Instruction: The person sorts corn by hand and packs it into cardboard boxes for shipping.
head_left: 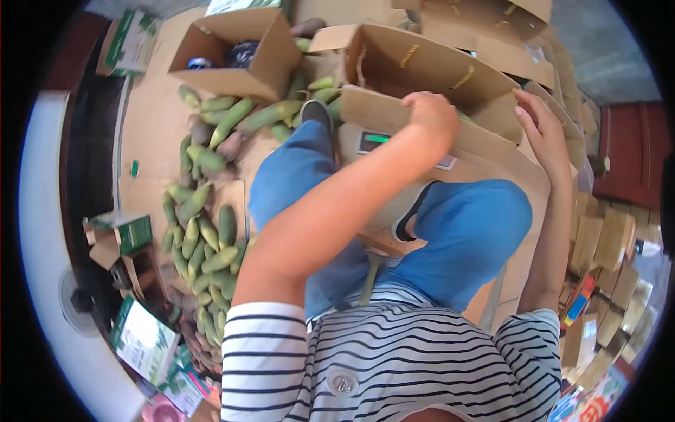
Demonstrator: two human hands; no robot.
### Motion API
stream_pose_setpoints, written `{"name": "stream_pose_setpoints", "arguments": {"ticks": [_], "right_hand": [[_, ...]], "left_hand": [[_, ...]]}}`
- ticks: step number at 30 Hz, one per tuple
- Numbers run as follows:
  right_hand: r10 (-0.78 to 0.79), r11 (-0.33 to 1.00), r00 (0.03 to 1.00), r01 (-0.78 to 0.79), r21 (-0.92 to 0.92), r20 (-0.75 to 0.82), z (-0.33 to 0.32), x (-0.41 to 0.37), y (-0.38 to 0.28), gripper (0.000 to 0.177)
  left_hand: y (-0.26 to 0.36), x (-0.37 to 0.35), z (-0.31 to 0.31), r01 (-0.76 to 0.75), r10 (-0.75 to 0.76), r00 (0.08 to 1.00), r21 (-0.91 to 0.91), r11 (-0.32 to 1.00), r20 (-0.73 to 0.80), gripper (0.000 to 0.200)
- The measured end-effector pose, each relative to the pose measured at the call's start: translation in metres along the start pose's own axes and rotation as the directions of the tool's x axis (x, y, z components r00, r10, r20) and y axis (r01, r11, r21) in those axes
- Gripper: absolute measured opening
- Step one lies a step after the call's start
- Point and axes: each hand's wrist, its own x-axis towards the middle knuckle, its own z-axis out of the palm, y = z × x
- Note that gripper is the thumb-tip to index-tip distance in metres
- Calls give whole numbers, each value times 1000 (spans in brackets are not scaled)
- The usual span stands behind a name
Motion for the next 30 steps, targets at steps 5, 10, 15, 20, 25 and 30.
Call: {"name": "stream_pose_setpoints", "arguments": {"ticks": [5, 10, 15, 20, 25, 30], "right_hand": [[-72, 951, 916, 183, -251, 396, 39, 23, -53, 30], [-169, 980, 927, 122, 156, 334, 103, 27, -4, 42], [-196, 853, 980, 157, 497, 26, 139, 29, 28, 37], [-82, 971, 995, 92, -220, 54, 119, 23, -38, 28], [-20, 941, 941, 133, -313, 339, 116, 23, -56, 34], [-110, 967, 867, 206, -149, 485, 117, 41, -27, 27]], "left_hand": [[-8, -8, -31, -24, 25, 1000, -117, 993, 4, 34], [-6, -11, -47, -18, 8, 998, -161, 987, -58, 40], [-2, -19, -45, 14, -32, 995, -194, 981, -93, 35], [-3, -20, -48, 3, -35, 989, -220, 976, -143, 29], [-8, -45, -70, -22, -83, 943, -309, 951, -322, 23], [-89, -107, -19, -319, -130, 345, -247, 915, -929, 22]]}}
